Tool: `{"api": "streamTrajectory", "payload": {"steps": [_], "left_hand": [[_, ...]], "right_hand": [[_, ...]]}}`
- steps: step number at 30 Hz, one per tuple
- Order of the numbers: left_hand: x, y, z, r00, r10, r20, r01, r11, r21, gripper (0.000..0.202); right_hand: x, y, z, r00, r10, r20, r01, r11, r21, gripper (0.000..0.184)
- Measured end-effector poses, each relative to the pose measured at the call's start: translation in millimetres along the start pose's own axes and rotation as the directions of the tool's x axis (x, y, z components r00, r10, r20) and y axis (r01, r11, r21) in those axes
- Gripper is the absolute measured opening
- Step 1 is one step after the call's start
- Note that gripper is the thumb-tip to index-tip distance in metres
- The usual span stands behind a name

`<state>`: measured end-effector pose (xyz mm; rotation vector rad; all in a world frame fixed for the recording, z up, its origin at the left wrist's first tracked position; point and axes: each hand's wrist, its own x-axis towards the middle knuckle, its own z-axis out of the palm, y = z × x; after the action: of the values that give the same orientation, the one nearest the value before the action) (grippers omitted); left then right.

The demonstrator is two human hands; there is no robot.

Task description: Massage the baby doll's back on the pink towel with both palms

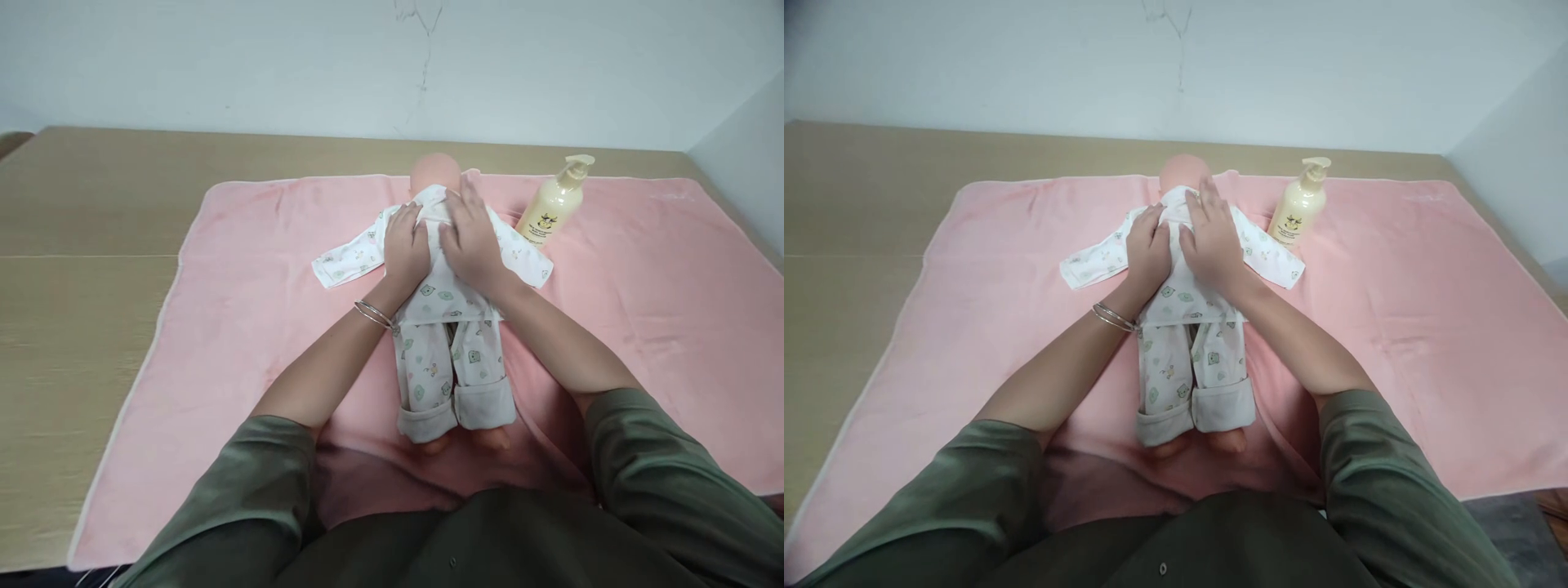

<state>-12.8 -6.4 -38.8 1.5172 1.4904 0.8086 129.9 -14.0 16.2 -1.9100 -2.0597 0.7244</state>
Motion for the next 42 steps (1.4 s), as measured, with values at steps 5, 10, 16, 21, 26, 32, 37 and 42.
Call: {"api": "streamTrajectory", "payload": {"steps": [5, 10, 16, 21, 26, 32, 37, 42], "left_hand": [[2, -1, 0.4, 1.0, -0.015, 0.008, 0.015, 1.0, 0.01, 0.043], [1, -1, 0.1, 1.0, -0.015, 0.017, 0.014, 1.0, 0.019, 0.043], [1, 2, -1.4, 1.0, -0.016, 0.006, 0.015, 0.999, 0.048, 0.044], [0, 4, -1.9, 1.0, -0.015, 0.005, 0.014, 0.999, 0.046, 0.043], [0, 7, -2.0, 1.0, -0.018, 0.0, 0.018, 0.999, 0.049, 0.044], [0, 13, -6.4, 0.999, -0.043, 0.009, 0.043, 0.998, 0.046, 0.051], [-11, 48, -10.7, 1.0, -0.012, -0.028, 0.009, 0.997, -0.079, 0.076], [-5, 110, -1.7, 0.904, -0.25, 0.346, 0.405, 0.761, -0.507, 0.052]], "right_hand": [[3, 4, 2, 1.0, -0.014, 0.025, 0.013, 0.999, 0.035, 0.047], [0, 0, 4, 1.0, -0.003, -0.018, 0.004, 1.0, 0.025, 0.046], [-3, -6, 7, 0.999, 0.018, 0.032, -0.018, 1.0, -0.024, 0.056], [-5, -9, 4, 0.998, 0.02, 0.052, -0.017, 0.998, -0.054, 0.055], [-4, -14, 4, 0.994, 0.026, 0.104, -0.02, 0.998, -0.06, 0.053], [0, -31, -39, 0.996, -0.013, 0.087, 0.015, 1.0, -0.025, 0.052], [-1, -25, -101, 0.995, -0.089, -0.033, 0.087, 0.993, -0.075, 0.048], [3, 15, -142, 0.986, 0.014, -0.165, -0.035, 0.992, -0.125, 0.052]]}}
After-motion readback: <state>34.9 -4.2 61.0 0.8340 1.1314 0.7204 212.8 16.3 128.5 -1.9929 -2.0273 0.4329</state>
